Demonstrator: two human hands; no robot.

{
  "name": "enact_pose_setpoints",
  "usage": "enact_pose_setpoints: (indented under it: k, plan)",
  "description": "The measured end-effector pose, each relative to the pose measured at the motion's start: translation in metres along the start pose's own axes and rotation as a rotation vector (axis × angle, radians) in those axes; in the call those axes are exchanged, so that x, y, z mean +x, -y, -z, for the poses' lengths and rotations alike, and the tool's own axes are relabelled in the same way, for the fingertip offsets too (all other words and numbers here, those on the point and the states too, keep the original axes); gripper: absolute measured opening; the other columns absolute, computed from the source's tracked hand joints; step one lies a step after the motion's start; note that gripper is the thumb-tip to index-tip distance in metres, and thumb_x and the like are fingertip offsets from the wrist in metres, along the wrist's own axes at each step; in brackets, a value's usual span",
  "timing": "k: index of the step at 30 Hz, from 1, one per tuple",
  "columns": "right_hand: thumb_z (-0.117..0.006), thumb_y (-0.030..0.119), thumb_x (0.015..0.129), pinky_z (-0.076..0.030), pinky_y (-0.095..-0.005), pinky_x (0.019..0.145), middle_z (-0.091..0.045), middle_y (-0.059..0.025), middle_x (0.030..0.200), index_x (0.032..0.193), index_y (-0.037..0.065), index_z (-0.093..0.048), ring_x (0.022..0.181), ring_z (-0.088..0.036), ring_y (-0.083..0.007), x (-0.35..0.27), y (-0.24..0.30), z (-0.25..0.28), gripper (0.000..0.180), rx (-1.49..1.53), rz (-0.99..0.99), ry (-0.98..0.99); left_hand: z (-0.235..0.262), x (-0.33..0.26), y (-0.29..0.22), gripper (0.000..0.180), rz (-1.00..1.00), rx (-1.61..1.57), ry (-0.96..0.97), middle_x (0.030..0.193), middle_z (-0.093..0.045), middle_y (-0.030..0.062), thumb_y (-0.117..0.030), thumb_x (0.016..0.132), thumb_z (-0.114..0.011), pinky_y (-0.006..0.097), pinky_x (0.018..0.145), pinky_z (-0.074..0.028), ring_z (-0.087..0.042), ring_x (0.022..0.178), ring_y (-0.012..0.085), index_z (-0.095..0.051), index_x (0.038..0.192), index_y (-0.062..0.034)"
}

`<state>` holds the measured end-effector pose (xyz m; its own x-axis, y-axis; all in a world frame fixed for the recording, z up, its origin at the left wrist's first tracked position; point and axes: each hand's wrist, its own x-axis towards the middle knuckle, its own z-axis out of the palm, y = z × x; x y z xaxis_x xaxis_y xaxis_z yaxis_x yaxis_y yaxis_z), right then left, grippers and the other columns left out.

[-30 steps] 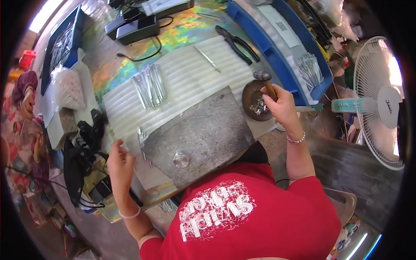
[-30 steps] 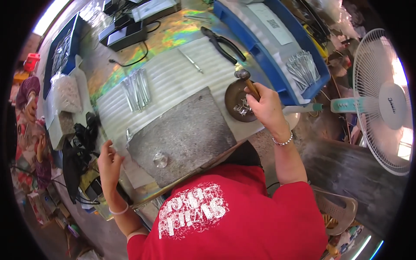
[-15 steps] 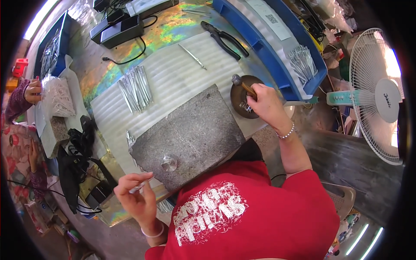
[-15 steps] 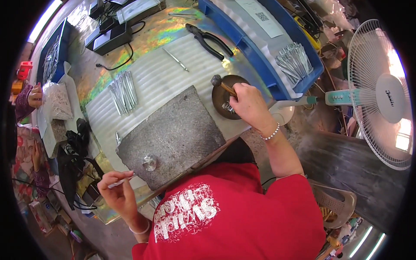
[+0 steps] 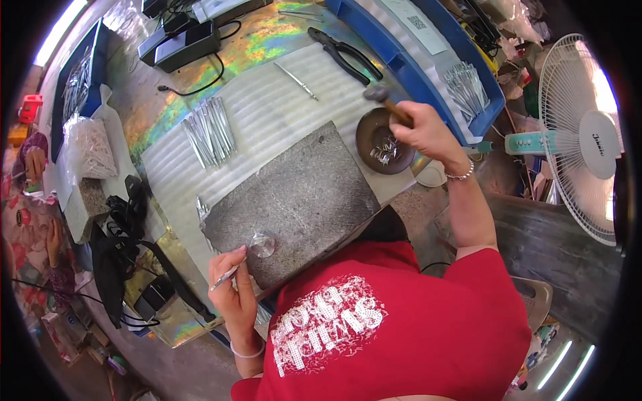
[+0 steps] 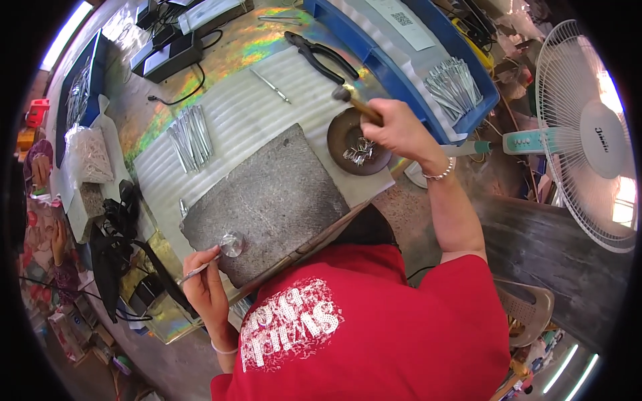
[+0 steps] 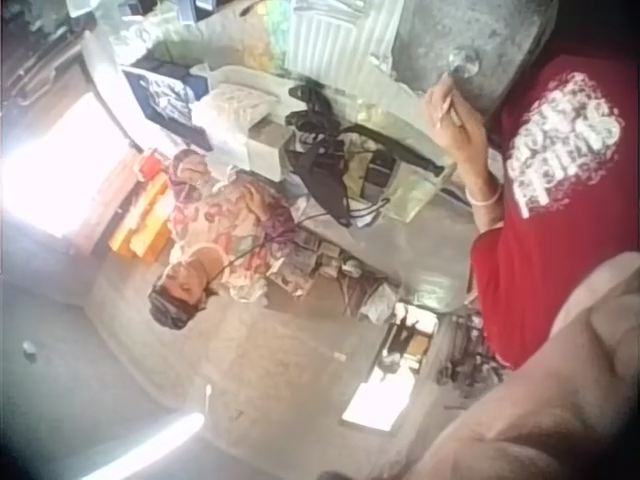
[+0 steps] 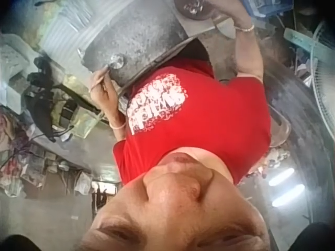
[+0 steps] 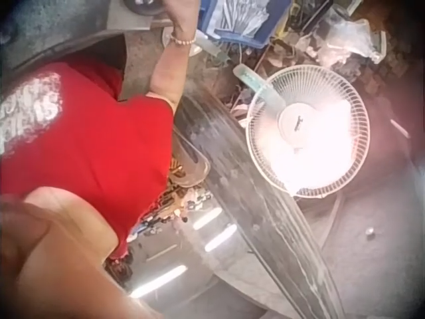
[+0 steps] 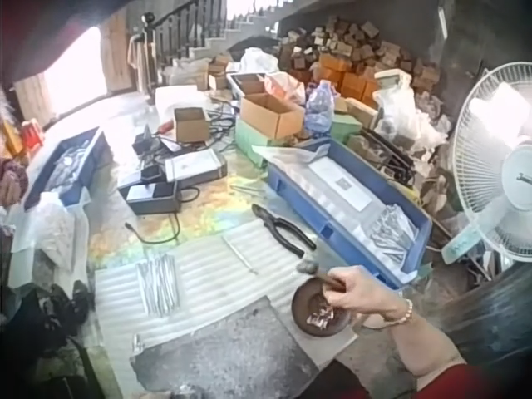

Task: Hammering and shaping small metal rods into specific components on a stone block using a hand hammer and punch.

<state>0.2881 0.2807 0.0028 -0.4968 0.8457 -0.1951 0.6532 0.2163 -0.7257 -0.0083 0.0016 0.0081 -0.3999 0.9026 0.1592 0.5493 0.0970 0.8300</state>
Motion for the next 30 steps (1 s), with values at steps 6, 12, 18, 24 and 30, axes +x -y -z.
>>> enact_pose_setpoints:
  k: [6, 12, 18, 24, 30]
  plan:
    - [-0.057, 0.007, 0.085, -0.029, -0.0165, 0.040, -0.057, 0.0002, 0.071, 0.084, 0.005, -0.053, 0.045, -0.038, -0.0004, -0.025, 0.006, 0.002, 0.005, 0.743, -0.160, -0.184, -0.003, -0.006, -0.001, 0.011, 0.163, -0.391, -0.061, 0.095, -0.055, 0.0136, -0.001, 0.093, -0.047, 0.028, 0.073, -0.051, -0.061, 0.085, 0.0210, -0.055, 0.097, 0.0058]
    - [-0.058, 0.005, 0.082, -0.032, -0.0194, 0.046, -0.050, 0.0036, 0.066, 0.078, 0.005, -0.053, 0.052, -0.040, -0.0020, -0.058, -0.020, -0.015, 0.007, 0.448, -0.210, -0.370, -0.004, -0.008, 0.003, 0.012, 0.197, -0.469, -0.076, 0.100, -0.051, 0.0141, -0.003, 0.095, -0.044, 0.030, 0.074, -0.055, -0.064, 0.084, 0.0221, -0.047, 0.104, 0.0048]
    - [-0.056, 0.004, 0.085, -0.027, -0.0166, 0.039, -0.052, 0.0029, 0.069, 0.084, 0.005, -0.053, 0.046, -0.037, 0.0000, -0.069, -0.038, -0.046, 0.003, 0.453, -0.253, -0.513, -0.006, -0.009, 0.003, 0.012, 0.222, -0.491, -0.126, 0.099, -0.051, 0.0136, -0.001, 0.093, -0.047, 0.031, 0.075, -0.056, -0.064, 0.083, 0.0235, -0.046, 0.105, 0.0036]
    - [-0.055, 0.003, 0.087, -0.027, -0.0154, 0.038, -0.054, -0.0018, 0.074, 0.090, 0.005, -0.049, 0.045, -0.037, 0.0008, -0.061, -0.017, -0.047, 0.007, 0.775, -0.330, -0.466, -0.006, -0.012, 0.003, 0.012, 0.203, -0.496, -0.145, 0.100, -0.051, 0.0135, 0.000, 0.093, -0.047, 0.032, 0.074, -0.056, -0.064, 0.084, 0.0236, -0.046, 0.104, 0.0035]
    - [-0.058, 0.004, 0.084, -0.035, -0.0189, 0.046, -0.056, 0.0007, 0.072, 0.086, 0.004, -0.054, 0.053, -0.044, -0.0023, -0.072, 0.003, -0.050, 0.004, 0.682, -0.307, -0.490, -0.001, -0.015, -0.002, 0.011, 0.261, -0.509, -0.248, 0.098, -0.051, 0.0133, 0.000, 0.093, -0.048, 0.033, 0.073, -0.057, -0.064, 0.082, 0.0237, -0.048, 0.103, 0.0043]
